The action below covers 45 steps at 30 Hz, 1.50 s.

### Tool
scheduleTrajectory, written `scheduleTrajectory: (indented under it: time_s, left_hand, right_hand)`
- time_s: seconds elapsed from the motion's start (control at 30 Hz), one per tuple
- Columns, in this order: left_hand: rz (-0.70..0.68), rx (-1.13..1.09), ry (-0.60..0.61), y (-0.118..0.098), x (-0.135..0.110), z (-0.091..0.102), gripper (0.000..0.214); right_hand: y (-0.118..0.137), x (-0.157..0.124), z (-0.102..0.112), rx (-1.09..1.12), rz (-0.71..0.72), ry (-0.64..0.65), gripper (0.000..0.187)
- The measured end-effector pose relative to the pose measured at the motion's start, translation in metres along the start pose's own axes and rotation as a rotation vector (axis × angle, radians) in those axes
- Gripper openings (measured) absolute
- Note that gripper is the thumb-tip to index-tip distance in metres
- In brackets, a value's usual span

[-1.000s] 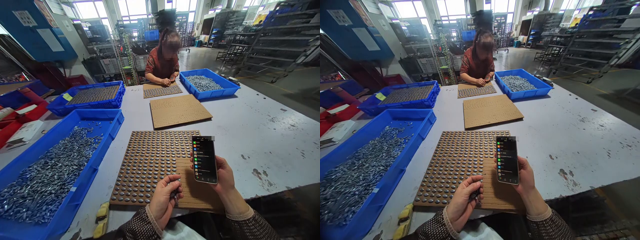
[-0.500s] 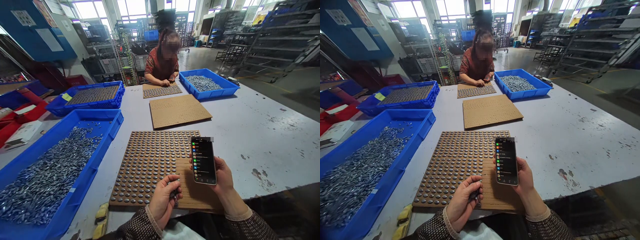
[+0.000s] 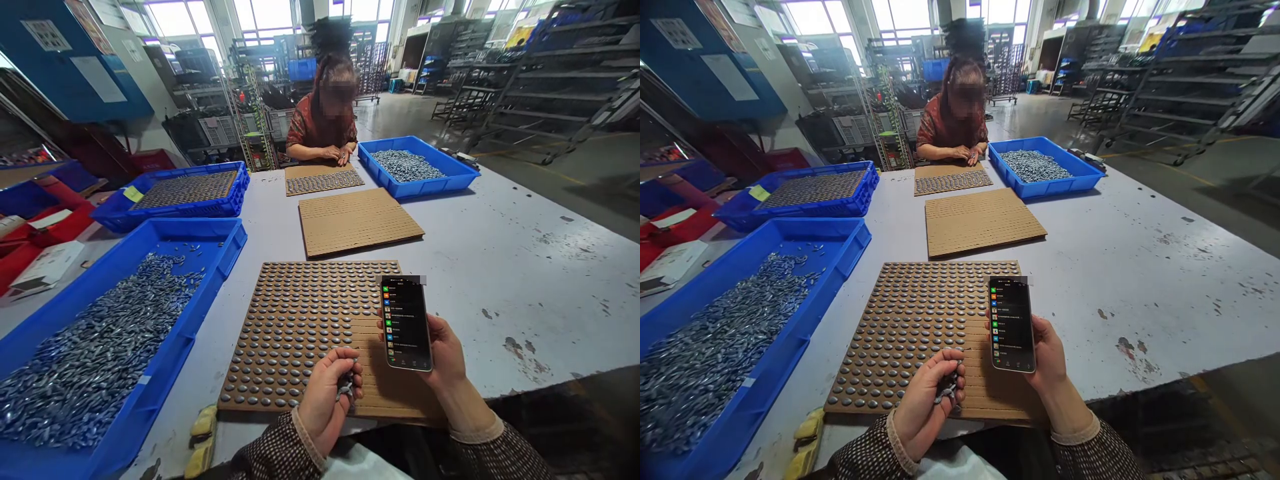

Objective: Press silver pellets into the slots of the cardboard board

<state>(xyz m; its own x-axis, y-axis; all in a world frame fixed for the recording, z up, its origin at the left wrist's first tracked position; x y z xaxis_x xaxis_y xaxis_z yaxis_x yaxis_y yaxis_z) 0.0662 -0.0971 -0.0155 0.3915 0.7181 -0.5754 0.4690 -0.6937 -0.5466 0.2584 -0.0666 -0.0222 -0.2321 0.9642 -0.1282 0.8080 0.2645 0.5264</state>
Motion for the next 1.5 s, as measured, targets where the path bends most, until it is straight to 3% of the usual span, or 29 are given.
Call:
scheduleTrajectory:
  time_s: [1.07, 1.5]
  left_hand:
    - [-0.066, 0.106, 0.089, -0.029, 0.034, -0.023, 0.032]
    - [-0.12, 0.15, 0.096, -0.046, 0.048, -0.038, 0.03]
  right_hand:
    - [-0.01, -0.003, 0.009, -0.026, -0.037, -0.027, 0.045]
    - [-0.015, -0.003, 0.015, -0.013, -0.021, -0.092, 0.033]
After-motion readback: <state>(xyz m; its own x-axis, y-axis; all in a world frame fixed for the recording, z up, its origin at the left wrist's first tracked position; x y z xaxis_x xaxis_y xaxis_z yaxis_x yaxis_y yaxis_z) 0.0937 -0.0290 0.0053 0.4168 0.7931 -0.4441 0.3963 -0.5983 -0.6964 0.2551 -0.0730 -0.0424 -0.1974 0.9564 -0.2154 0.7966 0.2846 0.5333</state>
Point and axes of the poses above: each hand's wrist, its own x-axis towards the middle knuckle, its own z-axis out of the back of the hand, y = z × x, the point moved 3 cm from there along x, towards the middle knuckle, and after that the axes turned 9 degrees about y, right-handed, at the moved point
